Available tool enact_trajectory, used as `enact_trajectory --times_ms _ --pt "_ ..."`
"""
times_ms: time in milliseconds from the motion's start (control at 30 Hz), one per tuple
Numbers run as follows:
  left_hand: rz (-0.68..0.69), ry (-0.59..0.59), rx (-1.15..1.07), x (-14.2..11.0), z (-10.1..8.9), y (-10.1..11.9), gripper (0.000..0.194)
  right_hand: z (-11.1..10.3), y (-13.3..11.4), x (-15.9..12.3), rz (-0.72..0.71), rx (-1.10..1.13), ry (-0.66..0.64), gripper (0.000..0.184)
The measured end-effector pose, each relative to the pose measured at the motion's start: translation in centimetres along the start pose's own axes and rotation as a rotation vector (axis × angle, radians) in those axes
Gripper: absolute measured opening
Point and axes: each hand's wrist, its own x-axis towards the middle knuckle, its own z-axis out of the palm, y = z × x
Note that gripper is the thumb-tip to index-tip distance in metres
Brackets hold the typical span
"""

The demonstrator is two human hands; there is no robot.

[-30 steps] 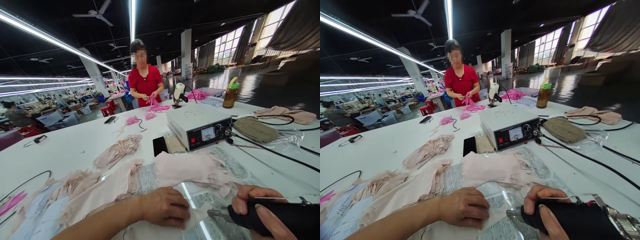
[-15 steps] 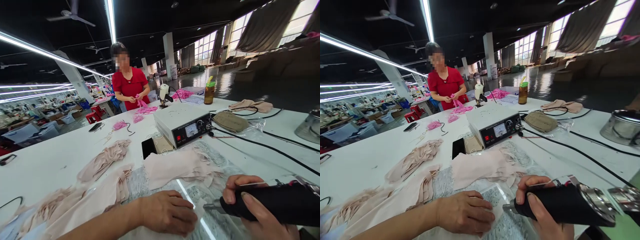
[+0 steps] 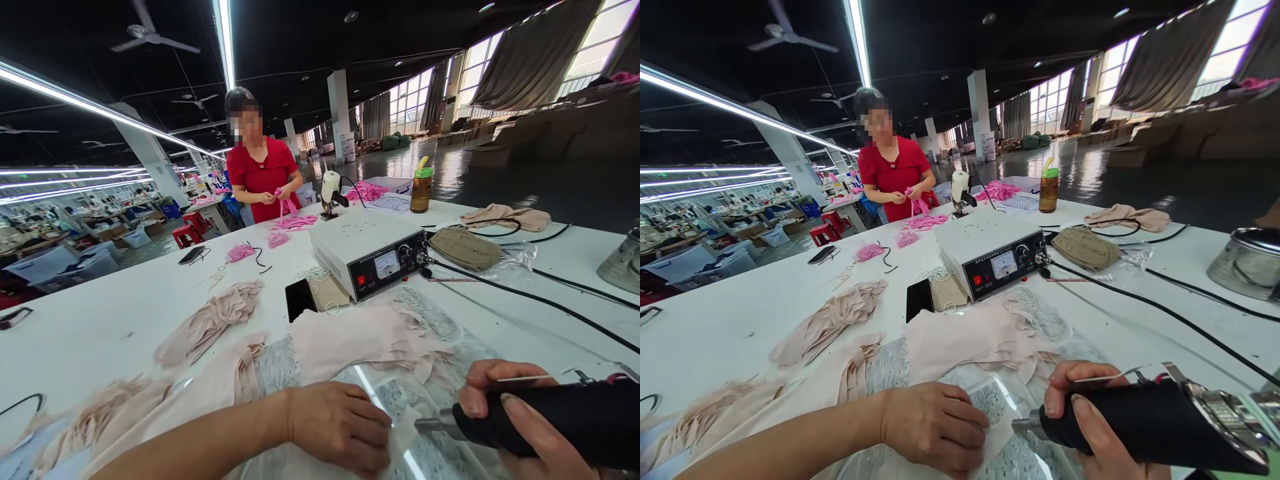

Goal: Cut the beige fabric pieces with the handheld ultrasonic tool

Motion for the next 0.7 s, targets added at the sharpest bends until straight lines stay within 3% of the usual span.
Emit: enact_trajectory --times_ms 200,333,533,700 --pt "-0.014 -0.095 -0.036 0.2 -0.3 -0.2 0.043 -0.4 0.4 0.3 0.036 -0.051 0.038 0.022" --pt "-0.011 -0.099 -0.064 0.4 -0.3 -0.5 0.042 0.1 0.1 0.4 0.027 -0.076 0.072 0.025" --pt "-0.018 -0.078 -0.155 0.3 0.9 -1.2 0.038 -0.6 0.1 0.6 -0.006 -0.129 -0.083 0.015" --pt "-0.039 -0.057 -0.211 0.0 1.5 -1.5 0.037 -0.2 -0.4 0.3 0.032 -0.119 -0.071 0.017"
